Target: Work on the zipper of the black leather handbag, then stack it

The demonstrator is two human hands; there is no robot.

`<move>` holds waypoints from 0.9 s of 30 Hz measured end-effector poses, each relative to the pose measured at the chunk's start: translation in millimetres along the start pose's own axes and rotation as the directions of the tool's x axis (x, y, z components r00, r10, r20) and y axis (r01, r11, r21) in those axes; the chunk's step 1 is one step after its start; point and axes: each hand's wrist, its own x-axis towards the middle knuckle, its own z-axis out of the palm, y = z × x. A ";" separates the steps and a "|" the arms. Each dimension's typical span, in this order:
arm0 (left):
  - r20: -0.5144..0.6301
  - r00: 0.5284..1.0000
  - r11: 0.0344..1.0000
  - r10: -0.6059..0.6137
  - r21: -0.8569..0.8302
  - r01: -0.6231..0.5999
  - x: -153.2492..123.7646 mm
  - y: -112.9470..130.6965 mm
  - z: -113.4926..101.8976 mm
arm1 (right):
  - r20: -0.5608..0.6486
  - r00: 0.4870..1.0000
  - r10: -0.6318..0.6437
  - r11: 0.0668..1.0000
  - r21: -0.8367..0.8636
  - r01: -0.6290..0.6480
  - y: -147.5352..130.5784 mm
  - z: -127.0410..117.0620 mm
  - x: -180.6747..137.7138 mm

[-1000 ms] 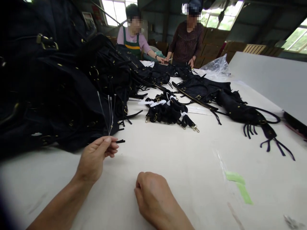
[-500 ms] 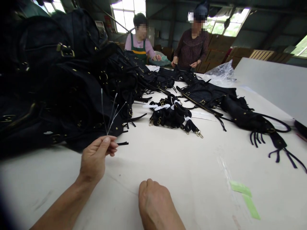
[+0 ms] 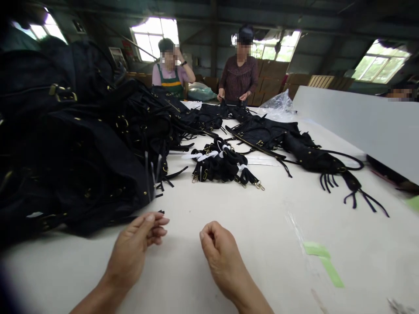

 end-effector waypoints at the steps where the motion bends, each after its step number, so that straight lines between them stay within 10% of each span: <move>1: 0.069 0.995 0.997 -0.076 0.021 0.075 -4.2 -4.5 5.2 | -0.034 0.999 0.016 0.997 0.071 -0.013 3.0 4.0 2.9; 8: 0.358 0.906 0.974 -0.224 0.115 0.195 -25.7 -23.6 28.2 | -0.035 0.999 -0.023 0.991 0.133 0.027 3.4 33.9 8.9; 17: 0.351 0.922 0.986 -0.164 0.038 0.161 -23.1 -26.7 26.1 | -0.168 0.954 -0.247 0.938 -0.290 0.191 9.3 41.7 4.9; 27: 0.399 0.896 0.981 -0.193 0.087 0.172 -22.1 -21.9 22.8 | -0.208 0.959 -0.193 0.972 -0.173 0.158 -1.3 24.0 7.7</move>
